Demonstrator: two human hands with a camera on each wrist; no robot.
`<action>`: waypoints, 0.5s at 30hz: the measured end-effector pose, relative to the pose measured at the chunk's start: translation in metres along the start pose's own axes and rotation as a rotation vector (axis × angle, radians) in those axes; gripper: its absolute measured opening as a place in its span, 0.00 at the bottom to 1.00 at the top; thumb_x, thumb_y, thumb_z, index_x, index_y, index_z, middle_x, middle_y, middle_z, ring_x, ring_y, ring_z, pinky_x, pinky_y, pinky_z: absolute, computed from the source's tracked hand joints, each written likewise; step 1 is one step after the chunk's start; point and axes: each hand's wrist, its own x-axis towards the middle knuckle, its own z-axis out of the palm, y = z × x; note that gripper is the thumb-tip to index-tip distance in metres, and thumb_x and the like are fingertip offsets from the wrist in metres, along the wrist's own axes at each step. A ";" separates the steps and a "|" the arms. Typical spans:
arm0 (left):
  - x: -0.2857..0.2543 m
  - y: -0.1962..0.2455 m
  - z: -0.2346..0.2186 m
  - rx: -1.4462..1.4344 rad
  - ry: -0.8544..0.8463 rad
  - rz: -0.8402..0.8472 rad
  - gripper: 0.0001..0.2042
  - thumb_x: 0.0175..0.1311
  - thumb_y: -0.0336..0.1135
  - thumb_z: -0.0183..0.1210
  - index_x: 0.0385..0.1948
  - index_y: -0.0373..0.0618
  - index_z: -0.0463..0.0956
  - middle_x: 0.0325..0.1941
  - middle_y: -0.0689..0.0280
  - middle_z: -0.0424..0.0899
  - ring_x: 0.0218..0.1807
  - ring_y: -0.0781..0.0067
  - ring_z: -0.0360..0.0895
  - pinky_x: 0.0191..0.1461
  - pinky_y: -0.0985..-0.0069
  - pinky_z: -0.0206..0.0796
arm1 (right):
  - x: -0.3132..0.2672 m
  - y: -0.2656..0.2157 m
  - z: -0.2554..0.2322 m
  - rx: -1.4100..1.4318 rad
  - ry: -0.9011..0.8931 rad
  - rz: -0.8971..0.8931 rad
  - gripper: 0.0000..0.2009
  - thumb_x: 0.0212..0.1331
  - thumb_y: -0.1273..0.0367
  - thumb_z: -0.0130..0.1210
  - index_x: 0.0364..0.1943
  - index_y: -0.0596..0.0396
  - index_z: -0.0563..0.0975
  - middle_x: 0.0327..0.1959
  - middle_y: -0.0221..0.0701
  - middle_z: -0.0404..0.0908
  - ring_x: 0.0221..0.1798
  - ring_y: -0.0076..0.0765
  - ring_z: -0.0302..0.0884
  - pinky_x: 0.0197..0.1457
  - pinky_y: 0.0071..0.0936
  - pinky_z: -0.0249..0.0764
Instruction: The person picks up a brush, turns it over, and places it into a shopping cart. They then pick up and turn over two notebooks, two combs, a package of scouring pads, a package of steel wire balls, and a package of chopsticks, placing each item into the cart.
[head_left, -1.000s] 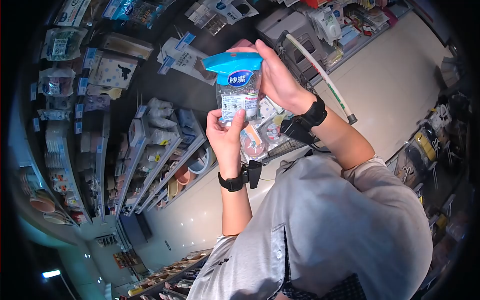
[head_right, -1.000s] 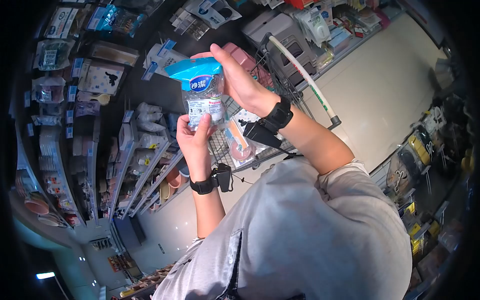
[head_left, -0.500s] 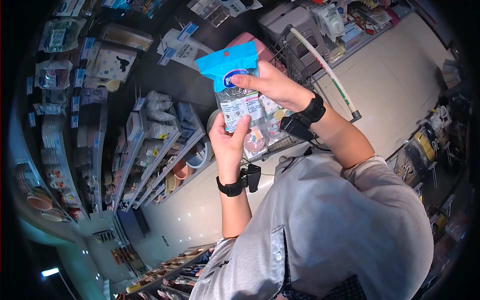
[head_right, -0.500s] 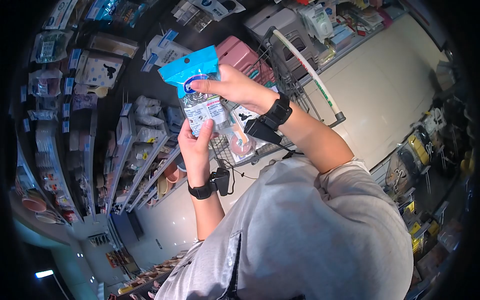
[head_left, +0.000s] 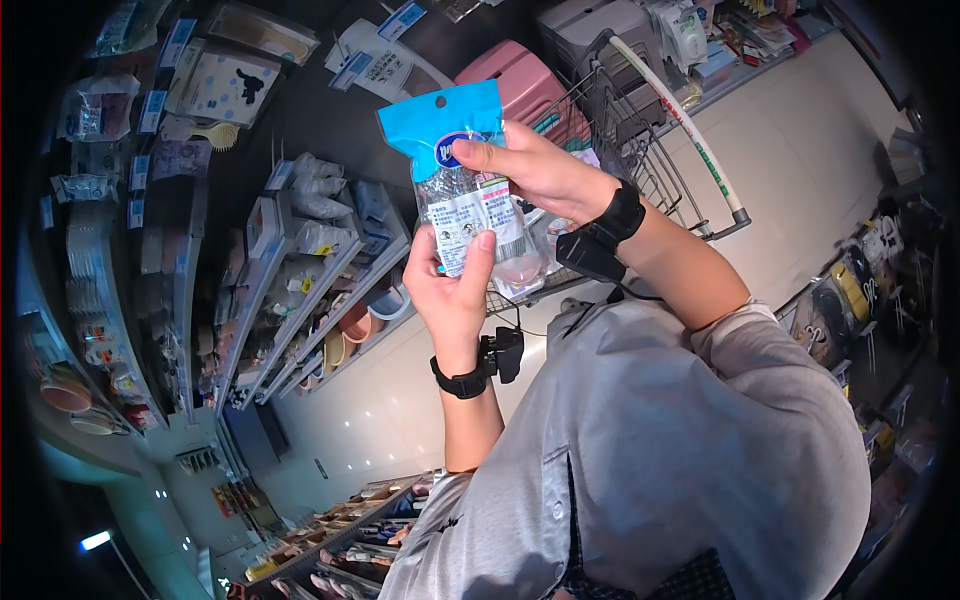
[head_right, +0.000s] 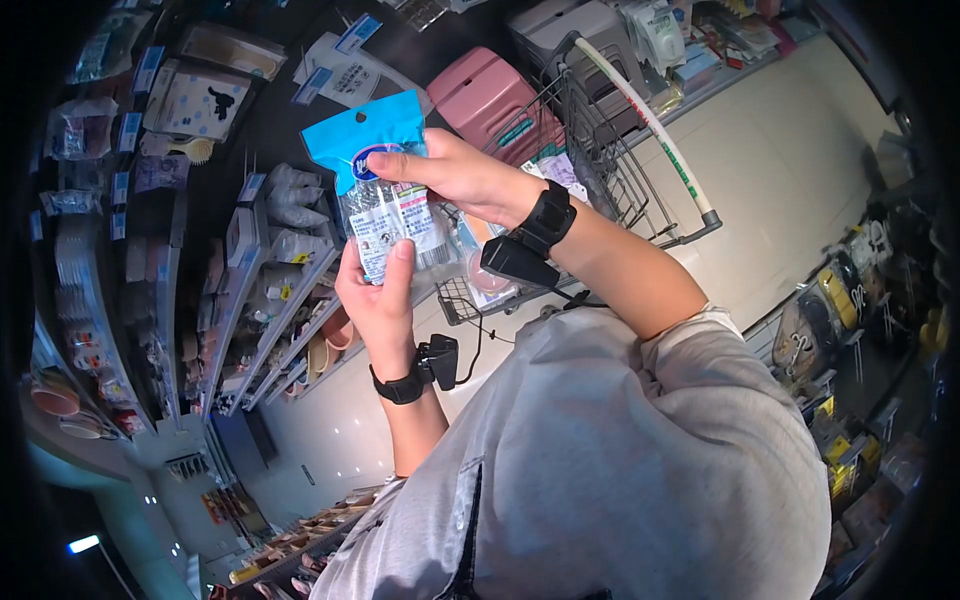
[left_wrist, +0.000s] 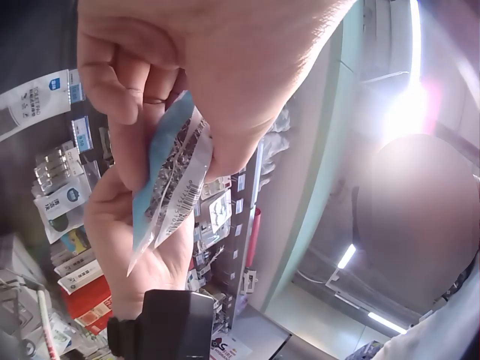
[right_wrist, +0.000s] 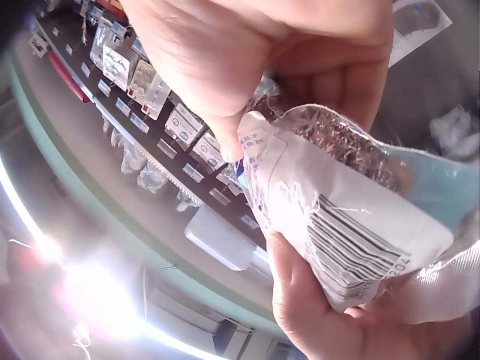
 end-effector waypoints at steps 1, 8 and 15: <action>-0.001 -0.004 -0.006 -0.016 0.010 -0.006 0.13 0.60 0.29 0.61 0.44 0.37 0.74 0.40 0.69 0.80 0.39 0.85 0.72 0.46 0.84 0.63 | 0.003 0.006 0.003 -0.005 0.002 0.007 0.20 0.60 0.59 0.58 0.51 0.55 0.73 0.46 0.27 0.79 0.49 0.21 0.75 0.54 0.23 0.70; 0.004 -0.027 -0.070 -0.100 0.058 -0.052 0.11 0.57 0.31 0.64 0.37 0.36 0.74 0.35 0.68 0.81 0.36 0.84 0.73 0.42 0.83 0.64 | 0.034 0.044 0.042 -0.151 0.019 -0.015 0.19 0.60 0.59 0.58 0.50 0.56 0.75 0.45 0.27 0.80 0.47 0.20 0.75 0.53 0.22 0.70; 0.026 -0.070 -0.143 -0.243 -0.012 -0.106 0.15 0.58 0.33 0.63 0.44 0.35 0.74 0.39 0.67 0.81 0.39 0.83 0.74 0.47 0.81 0.65 | 0.067 0.079 0.063 -0.483 0.129 -0.039 0.19 0.62 0.58 0.56 0.51 0.55 0.74 0.44 0.28 0.81 0.45 0.21 0.77 0.50 0.21 0.71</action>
